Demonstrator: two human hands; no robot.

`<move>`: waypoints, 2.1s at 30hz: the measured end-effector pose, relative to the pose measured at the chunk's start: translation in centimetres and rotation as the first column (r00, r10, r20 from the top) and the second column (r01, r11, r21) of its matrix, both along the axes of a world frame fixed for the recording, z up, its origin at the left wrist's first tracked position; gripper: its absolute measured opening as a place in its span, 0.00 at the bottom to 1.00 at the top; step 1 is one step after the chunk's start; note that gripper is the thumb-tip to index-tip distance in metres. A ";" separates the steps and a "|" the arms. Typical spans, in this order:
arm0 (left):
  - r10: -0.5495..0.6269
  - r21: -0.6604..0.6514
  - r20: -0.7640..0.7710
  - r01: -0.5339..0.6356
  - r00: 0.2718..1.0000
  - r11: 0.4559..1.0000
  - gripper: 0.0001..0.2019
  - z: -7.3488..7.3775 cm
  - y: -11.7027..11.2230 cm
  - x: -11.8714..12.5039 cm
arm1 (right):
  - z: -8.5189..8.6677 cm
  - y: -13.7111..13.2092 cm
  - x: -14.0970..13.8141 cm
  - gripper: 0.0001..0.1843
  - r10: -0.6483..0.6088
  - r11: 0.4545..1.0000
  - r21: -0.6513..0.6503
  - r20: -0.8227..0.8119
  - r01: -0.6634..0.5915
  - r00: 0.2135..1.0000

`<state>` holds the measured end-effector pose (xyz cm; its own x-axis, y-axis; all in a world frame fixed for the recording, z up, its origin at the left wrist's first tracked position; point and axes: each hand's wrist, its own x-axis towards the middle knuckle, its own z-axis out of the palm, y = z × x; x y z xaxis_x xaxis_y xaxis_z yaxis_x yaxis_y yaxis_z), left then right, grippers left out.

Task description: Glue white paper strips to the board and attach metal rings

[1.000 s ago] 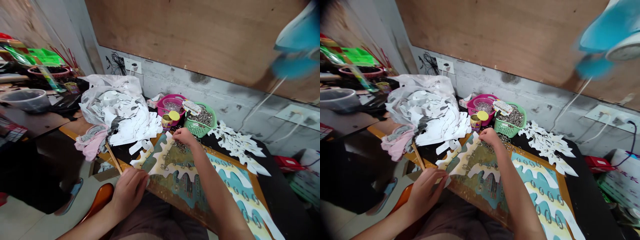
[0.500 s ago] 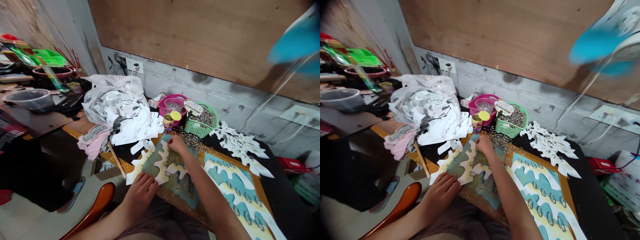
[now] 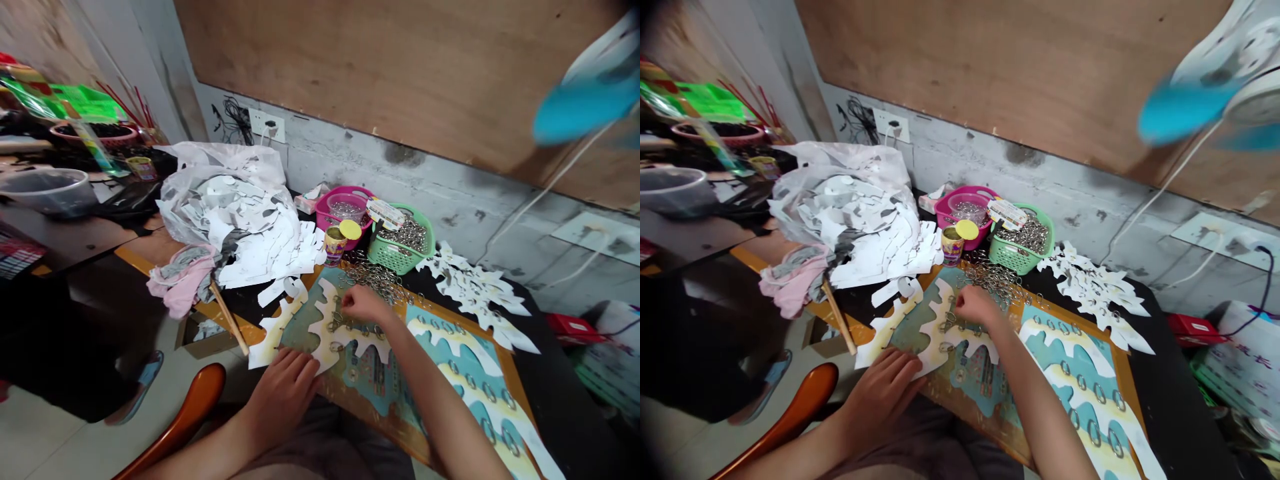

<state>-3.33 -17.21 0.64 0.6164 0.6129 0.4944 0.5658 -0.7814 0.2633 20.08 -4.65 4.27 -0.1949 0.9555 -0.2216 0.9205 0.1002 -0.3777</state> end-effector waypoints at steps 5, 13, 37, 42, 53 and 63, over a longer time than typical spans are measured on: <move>0.061 -0.057 -0.031 -0.062 0.998 0.996 0.06 1.6 3.5 0.5 | -0.8 -1.0 -1.4 0.04 0.016 1.000 -0.006 0.059 -0.016 0.998; 0.079 -0.129 -0.244 -0.113 0.967 0.985 0.09 1.2 8.4 2.5 | -0.4 -1.2 -2.0 0.06 -0.038 0.999 0.036 0.141 0.033 0.989; 0.027 -0.183 -0.324 -0.091 0.946 0.979 0.10 1.5 8.5 2.4 | -0.2 -1.1 -1.7 0.09 -0.074 0.991 0.118 0.084 0.064 0.994; -0.005 -0.165 -0.325 -0.051 0.946 0.985 0.11 2.1 8.7 2.5 | 0.6 -0.7 3.1 0.15 -0.183 0.967 0.185 0.026 0.175 0.983; -0.102 -0.162 -0.312 0.053 0.945 0.985 0.14 2.3 9.2 1.8 | -1.1 -1.1 4.7 0.10 -0.124 0.970 0.219 0.068 0.107 0.990; 0.008 -0.162 -0.038 -0.014 0.999 0.987 0.13 2.9 9.2 -0.5 | -1.4 -1.5 4.8 0.09 -0.203 0.912 0.343 -0.104 0.226 0.974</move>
